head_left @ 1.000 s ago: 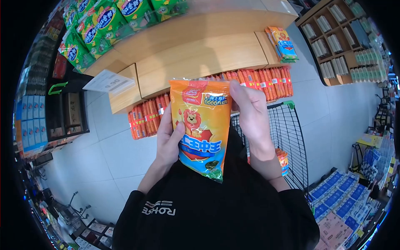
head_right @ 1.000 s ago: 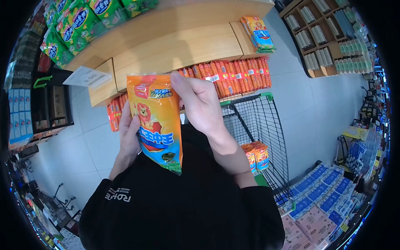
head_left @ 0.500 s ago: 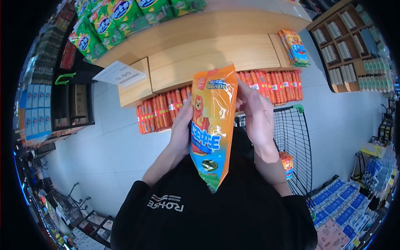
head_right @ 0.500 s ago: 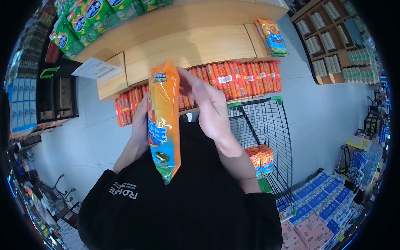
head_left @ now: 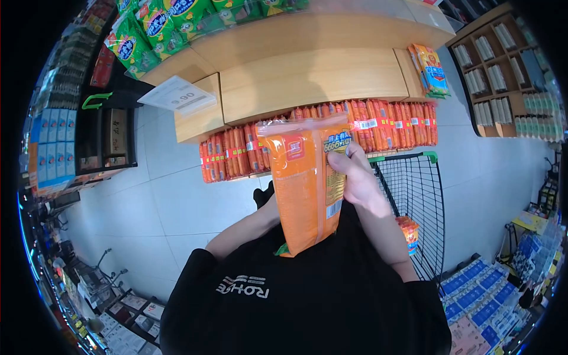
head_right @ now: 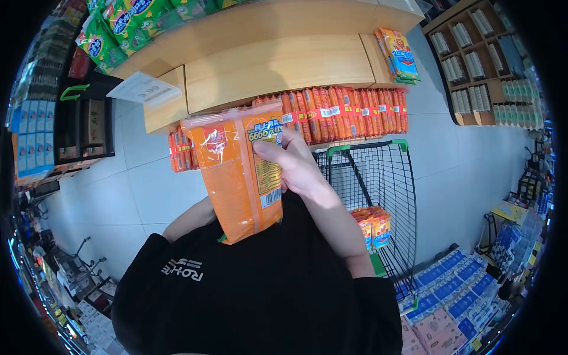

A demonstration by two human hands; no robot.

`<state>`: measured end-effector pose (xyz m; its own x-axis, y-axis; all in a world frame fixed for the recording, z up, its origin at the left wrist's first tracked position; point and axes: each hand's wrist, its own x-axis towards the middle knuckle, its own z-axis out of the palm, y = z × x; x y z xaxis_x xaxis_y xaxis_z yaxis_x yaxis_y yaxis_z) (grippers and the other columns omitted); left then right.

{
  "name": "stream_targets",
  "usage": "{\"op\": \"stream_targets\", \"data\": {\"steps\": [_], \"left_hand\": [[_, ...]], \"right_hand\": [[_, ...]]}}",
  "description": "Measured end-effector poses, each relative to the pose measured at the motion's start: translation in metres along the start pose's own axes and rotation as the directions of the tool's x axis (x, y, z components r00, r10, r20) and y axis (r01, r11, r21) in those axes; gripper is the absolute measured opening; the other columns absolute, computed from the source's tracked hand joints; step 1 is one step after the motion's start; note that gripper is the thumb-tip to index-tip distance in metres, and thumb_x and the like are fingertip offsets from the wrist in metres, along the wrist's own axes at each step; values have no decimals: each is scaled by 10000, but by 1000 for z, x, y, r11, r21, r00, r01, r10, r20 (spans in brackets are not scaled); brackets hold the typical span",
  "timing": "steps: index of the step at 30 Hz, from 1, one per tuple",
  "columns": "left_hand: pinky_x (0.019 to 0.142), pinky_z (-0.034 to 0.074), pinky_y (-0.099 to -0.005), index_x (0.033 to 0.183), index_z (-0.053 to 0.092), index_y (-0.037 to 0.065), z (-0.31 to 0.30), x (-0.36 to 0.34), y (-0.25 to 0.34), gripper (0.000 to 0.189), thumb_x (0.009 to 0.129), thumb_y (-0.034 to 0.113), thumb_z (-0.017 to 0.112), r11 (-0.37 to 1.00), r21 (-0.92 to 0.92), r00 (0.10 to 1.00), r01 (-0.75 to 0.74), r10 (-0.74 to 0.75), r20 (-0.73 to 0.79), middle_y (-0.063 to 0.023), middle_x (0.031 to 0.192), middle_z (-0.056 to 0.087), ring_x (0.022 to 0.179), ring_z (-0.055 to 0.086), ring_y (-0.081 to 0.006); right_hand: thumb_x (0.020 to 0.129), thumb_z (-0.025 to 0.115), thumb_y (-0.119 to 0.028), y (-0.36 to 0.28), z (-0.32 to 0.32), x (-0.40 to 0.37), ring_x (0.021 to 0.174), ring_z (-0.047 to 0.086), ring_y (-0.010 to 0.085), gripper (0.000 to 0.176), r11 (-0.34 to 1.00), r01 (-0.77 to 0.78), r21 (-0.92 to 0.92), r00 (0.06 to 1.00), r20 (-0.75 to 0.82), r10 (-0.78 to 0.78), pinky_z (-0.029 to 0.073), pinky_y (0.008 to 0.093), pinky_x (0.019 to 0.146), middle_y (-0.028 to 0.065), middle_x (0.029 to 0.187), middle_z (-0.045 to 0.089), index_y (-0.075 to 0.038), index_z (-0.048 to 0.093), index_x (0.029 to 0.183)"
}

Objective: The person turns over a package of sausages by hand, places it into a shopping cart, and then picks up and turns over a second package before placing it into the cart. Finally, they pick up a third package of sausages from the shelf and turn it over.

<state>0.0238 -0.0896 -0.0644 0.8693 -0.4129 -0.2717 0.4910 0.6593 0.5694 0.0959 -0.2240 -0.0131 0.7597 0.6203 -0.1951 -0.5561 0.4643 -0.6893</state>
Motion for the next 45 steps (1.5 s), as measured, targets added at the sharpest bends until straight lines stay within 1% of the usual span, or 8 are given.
{"op": "stream_targets", "data": {"steps": [6, 9, 16, 32, 36, 38, 40, 45], "left_hand": [[877, 446, -348, 1197, 416, -11, 32, -30, 40, 547, 901, 446, 373, 992, -125, 846, -24, -46, -531, -155, 1112, 525, 1014, 537, -228], [942, 403, -411, 1312, 286, 57, 7, -39, 36, 707, 833, 562, 408, 977, -183, 981, -109, 76, -177, -143, 1263, 412, 1163, 432, -241], [921, 415, -350, 1292, 248, -8, 19, -55, 42, 711, 764, 281, 625, 996, 41, 981, -82, 88, -174, -142, 1224, 441, 1107, 480, -219], [900, 422, -343, 1287, 261, -22, 6, -76, 54, 608, 785, 169, 544, 992, -53, 987, -111, 104, -121, -150, 1201, 456, 1078, 493, -215], [896, 424, -341, 1284, 265, -22, 3, -79, 54, 597, 791, 176, 539, 991, -57, 987, -122, 115, -114, -151, 1199, 457, 1072, 496, -212], [892, 425, -340, 1281, 270, -23, 0, -80, 54, 587, 796, 178, 533, 989, -49, 985, -143, 137, -105, -151, 1199, 457, 1070, 497, -210], [888, 427, -339, 1278, 275, -24, -4, -82, 53, 576, 802, 182, 525, 985, -31, 983, -167, 164, -87, -150, 1201, 456, 1071, 497, -208], [891, 423, -334, 1268, 299, -26, -9, -92, 62, 549, 810, 188, 513, 986, -28, 982, -163, 160, -100, -147, 1189, 467, 1065, 501, -206]], "right_hand": [[853, 556, -113, -15, 20, -6, 810, 568, 74, 196, 994, 49, 99, 990, -137, -35, 467, 248, 733, 33, 906, 610, -4, 558, 1016], [876, 534, -153, -20, 29, -6, 880, 551, 77, 245, 995, 82, 49, 981, -180, -72, 450, 241, 783, 39, 968, 595, -4, 532, 1070], [907, 479, -180, -16, 39, -7, 948, 521, 79, 286, 997, 83, 11, 987, -138, -80, 422, 240, 835, 35, 1037, 563, -12, 485, 1138], [956, 304, -324, 31, 37, 1, 961, 525, 105, 414, 995, -19, 101, 940, -336, 52, 432, 269, 834, 55, 1085, 545, -9, 445, 1184], [950, 283, -380, 70, 5, -8, 1012, 514, 139, 481, 947, -31, 319, 992, 125, -10, 424, 298, 875, 74, 1149, 513, -21, 372, 1257], [918, 326, -410, 48, 54, -7, 989, 562, 237, 522, 993, -53, 107, 959, -270, 80, 492, 345, 805, 145, 1140, 528, 9, 408, 1219], [911, 334, -428, 46, 61, -7, 1005, 555, 241, 551, 910, 10, 415, 997, -71, 21, 481, 345, 827, 148, 1161, 519, 19, 398, 1227], [725, 638, -109, 46, 71, -17, 1041, 516, 183, 610, 998, 1, 57, 1000, 19, -2, 415, 325, 902, 101, 1146, 514, 14, 357, 1252]]}}
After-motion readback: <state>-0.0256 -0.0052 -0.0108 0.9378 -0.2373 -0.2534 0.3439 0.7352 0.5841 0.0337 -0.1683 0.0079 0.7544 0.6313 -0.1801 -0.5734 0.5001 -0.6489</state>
